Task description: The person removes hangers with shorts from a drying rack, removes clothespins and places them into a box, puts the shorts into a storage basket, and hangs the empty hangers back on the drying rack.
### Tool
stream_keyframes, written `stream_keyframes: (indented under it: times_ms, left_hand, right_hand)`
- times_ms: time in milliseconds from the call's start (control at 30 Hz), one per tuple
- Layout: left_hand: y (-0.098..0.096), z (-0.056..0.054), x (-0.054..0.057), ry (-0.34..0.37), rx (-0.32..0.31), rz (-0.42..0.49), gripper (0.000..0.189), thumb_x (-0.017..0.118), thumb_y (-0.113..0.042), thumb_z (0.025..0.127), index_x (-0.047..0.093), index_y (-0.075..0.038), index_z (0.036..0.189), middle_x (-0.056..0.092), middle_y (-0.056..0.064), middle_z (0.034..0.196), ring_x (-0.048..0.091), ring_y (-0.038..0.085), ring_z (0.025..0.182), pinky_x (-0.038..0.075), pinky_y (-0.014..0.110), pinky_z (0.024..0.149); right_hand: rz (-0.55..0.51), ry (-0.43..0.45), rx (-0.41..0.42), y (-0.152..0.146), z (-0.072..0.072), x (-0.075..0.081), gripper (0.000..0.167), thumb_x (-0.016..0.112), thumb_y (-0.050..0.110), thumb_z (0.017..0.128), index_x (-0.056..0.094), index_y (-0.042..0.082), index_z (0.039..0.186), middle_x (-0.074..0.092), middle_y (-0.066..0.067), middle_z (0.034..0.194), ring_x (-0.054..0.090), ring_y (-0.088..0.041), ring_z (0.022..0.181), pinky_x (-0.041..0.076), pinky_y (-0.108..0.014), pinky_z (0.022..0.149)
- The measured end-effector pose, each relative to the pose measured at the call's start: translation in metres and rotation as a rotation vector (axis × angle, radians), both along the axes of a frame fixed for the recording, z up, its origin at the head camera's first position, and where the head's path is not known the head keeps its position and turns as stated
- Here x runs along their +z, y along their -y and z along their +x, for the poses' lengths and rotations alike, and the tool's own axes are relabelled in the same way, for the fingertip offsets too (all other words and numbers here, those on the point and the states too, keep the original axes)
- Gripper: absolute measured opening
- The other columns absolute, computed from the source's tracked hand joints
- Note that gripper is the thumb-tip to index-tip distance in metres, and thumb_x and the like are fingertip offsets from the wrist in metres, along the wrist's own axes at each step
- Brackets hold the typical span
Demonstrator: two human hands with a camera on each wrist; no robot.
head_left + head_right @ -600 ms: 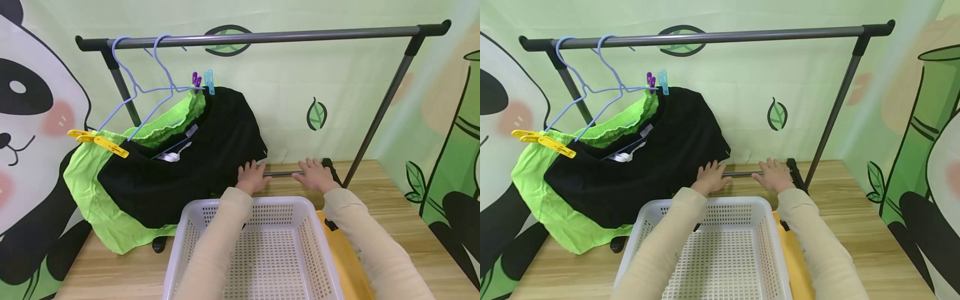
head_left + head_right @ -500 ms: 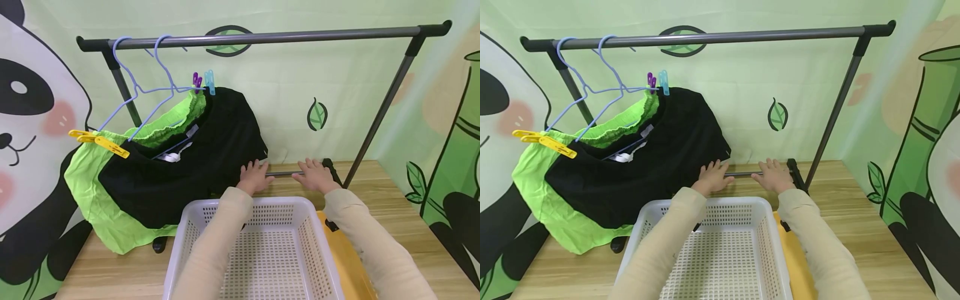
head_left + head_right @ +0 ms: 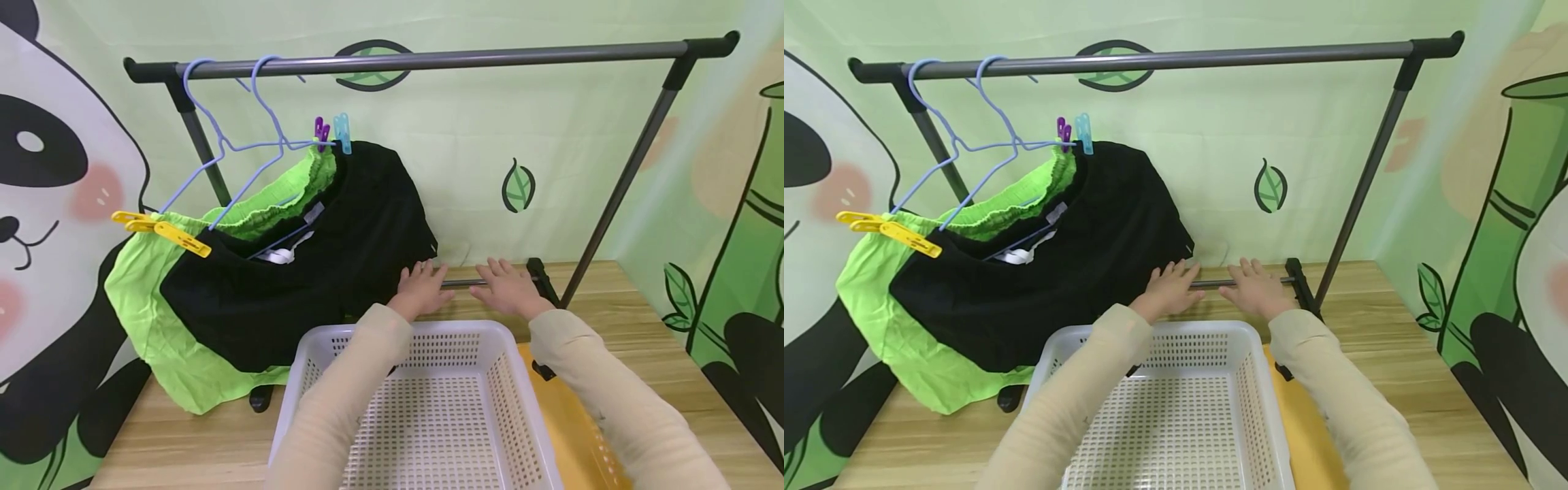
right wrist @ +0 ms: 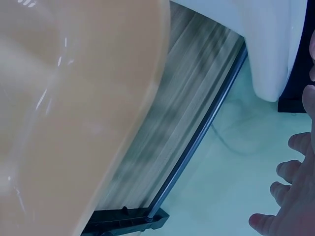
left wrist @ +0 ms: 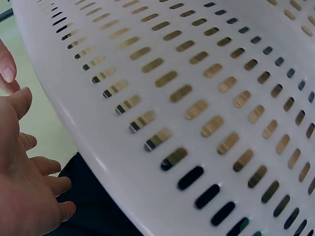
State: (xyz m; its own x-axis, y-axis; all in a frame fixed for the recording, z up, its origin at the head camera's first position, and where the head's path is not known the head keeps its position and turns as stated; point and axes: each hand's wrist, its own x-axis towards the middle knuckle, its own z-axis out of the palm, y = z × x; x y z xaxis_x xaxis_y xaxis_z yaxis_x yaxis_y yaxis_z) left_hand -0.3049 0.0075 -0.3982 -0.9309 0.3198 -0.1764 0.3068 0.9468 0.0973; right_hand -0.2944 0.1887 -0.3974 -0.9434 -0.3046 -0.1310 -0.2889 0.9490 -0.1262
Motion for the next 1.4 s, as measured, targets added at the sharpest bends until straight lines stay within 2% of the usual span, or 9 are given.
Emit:
stream_keyframes:
  times_ms: [133, 367, 633, 767, 1167, 1400]
  left_hand:
    - [0.002, 0.001, -0.001, -0.009, -0.029, -0.010, 0.061, 0.033, -0.052, 0.090, 0.014, -0.027, 0.142, 0.012, 0.006, 0.149, 0.012, 0.026, 0.136, 0.013, 0.047, 0.108]
    - [0.007, 0.006, 0.001, -0.079, -0.118, -0.022, 0.060, 0.035, -0.050, 0.090, 0.016, -0.027, 0.142, 0.015, 0.004, 0.148, 0.013, 0.025, 0.136, 0.014, 0.047, 0.108]
    - [0.011, 0.008, 0.002, -0.160, -0.204, -0.045, 0.058, 0.037, -0.047, 0.091, 0.018, -0.026, 0.141, 0.022, 0.003, 0.146, 0.022, 0.023, 0.133, 0.022, 0.045, 0.105]
    - [0.012, 0.011, 0.004, -0.192, -0.243, -0.062, 0.057, 0.037, -0.046, 0.091, 0.018, -0.025, 0.141, 0.024, 0.004, 0.146, 0.025, 0.024, 0.132, 0.024, 0.044, 0.103]
    - [0.023, 0.022, 0.007, -0.216, -0.303, -0.049, 0.055, 0.037, -0.043, 0.092, 0.019, -0.025, 0.141, 0.023, 0.004, 0.146, 0.025, 0.022, 0.133, 0.024, 0.044, 0.104]
    - [0.029, 0.036, 0.015, -0.197, -0.340, -0.054, 0.055, 0.040, -0.042, 0.092, 0.021, -0.026, 0.141, 0.023, 0.005, 0.146, 0.027, 0.021, 0.132, 0.023, 0.044, 0.105]
  right_hand:
    - [0.009, -0.010, 0.013, 0.000, 0.002, 0.000, 0.064, 0.029, 0.050, 0.092, 0.021, 0.010, 0.141, 0.012, -0.018, 0.147, 0.009, -0.038, 0.134, 0.011, -0.065, 0.099]
    - [0.035, -0.035, 0.054, -0.001, 0.007, -0.002, 0.069, 0.023, 0.057, 0.089, 0.021, 0.011, 0.141, 0.012, -0.017, 0.147, 0.010, -0.037, 0.134, 0.015, -0.063, 0.099]
    - [0.071, -0.083, 0.121, 0.004, 0.014, 0.003, 0.062, 0.032, 0.049, 0.092, 0.027, 0.009, 0.139, 0.018, -0.018, 0.145, 0.016, -0.037, 0.133, 0.021, -0.062, 0.098]
    - [0.083, -0.095, 0.138, 0.005, 0.017, 0.004, 0.062, 0.032, 0.049, 0.091, 0.027, 0.010, 0.139, 0.019, -0.017, 0.145, 0.017, -0.037, 0.133, 0.021, -0.061, 0.098]
    - [0.051, -0.087, 0.169, 0.001, 0.024, 0.005, 0.063, 0.031, 0.051, 0.091, 0.027, 0.010, 0.139, 0.018, -0.016, 0.146, 0.016, -0.035, 0.133, 0.018, -0.060, 0.101]
    - [0.052, -0.109, 0.202, 0.000, 0.030, 0.006, 0.059, 0.037, 0.046, 0.091, 0.029, 0.012, 0.138, 0.021, -0.016, 0.145, 0.019, -0.035, 0.133, 0.020, -0.060, 0.100]
